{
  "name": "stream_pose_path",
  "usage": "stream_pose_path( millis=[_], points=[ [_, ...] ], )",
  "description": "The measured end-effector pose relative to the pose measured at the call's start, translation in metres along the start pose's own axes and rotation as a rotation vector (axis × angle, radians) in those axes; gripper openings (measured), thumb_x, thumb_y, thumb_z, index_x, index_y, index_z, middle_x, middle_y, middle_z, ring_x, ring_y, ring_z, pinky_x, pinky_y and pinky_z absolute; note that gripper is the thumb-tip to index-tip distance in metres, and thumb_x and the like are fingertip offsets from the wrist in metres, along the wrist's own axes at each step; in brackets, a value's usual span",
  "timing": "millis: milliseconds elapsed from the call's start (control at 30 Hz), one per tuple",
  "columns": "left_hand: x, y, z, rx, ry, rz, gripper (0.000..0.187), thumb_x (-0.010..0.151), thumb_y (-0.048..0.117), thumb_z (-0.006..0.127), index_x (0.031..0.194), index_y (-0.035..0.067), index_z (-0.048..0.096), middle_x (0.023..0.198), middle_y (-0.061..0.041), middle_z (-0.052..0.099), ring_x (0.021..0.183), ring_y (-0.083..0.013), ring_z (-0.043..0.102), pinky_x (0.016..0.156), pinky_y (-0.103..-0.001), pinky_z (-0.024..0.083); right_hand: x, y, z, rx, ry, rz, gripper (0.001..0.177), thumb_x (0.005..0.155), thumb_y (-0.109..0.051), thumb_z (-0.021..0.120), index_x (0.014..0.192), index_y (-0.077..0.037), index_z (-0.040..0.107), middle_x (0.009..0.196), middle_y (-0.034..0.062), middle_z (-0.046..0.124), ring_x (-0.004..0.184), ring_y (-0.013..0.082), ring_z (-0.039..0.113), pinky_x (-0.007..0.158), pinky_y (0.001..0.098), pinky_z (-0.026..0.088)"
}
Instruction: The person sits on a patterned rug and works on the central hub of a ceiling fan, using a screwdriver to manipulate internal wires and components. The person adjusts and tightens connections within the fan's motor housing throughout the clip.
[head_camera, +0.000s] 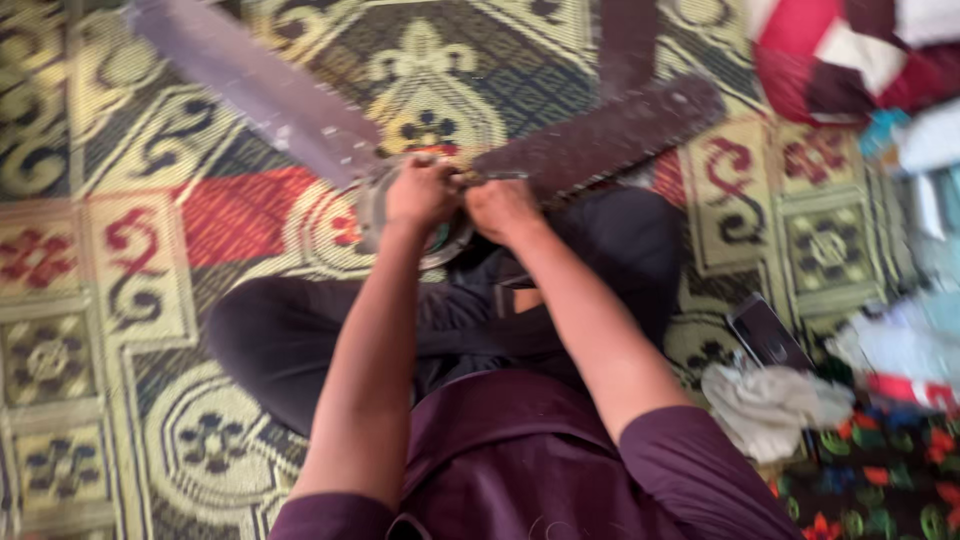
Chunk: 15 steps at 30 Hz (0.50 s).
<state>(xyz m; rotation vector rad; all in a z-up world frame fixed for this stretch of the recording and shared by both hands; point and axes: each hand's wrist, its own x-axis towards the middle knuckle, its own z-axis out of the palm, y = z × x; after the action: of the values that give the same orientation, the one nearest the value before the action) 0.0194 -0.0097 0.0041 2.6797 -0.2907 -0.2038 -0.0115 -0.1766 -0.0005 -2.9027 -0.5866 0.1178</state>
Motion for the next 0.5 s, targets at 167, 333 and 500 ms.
stream_pose_path(
  millis=[167,333,500],
  points=[
    [-0.006,0.0,0.002,-0.193,0.102,0.018,0.036,0.1,0.041,0.06,0.113,0.013,0.078,0.116,-0.014,0.074,0.12,-0.0361,0.06,0.103,-0.046,0.046,-0.006,-0.009,0.019,0.039,0.025,0.22,0.033,0.092,-0.027,0.056,0.077,-0.009,0.078,0.078,0.0172,0.074,0.076,0.0336,0.075,0.067,0.0481,0.057],
    [-0.015,-0.003,-0.005,-0.421,0.146,-0.035,0.034,0.095,0.038,0.066,0.111,0.009,0.076,0.109,-0.013,0.076,0.1,-0.033,0.073,0.09,-0.041,0.057,-0.001,-0.021,0.02,0.038,0.013,0.274,0.054,0.105,-0.048,0.047,0.079,-0.012,0.08,0.078,0.0153,0.075,0.077,0.032,0.076,0.068,0.0459,0.057],
    [-0.014,-0.013,-0.004,-0.434,0.134,0.027,0.035,0.097,0.035,0.063,0.115,0.008,0.075,0.108,-0.019,0.073,0.097,-0.0382,0.07,0.086,-0.046,0.055,0.008,-0.022,0.005,-0.002,-0.084,0.322,0.063,0.101,-0.061,0.046,0.081,-0.011,0.079,0.082,0.0162,0.075,0.082,0.0326,0.075,0.072,0.0464,0.057]
  ],
)
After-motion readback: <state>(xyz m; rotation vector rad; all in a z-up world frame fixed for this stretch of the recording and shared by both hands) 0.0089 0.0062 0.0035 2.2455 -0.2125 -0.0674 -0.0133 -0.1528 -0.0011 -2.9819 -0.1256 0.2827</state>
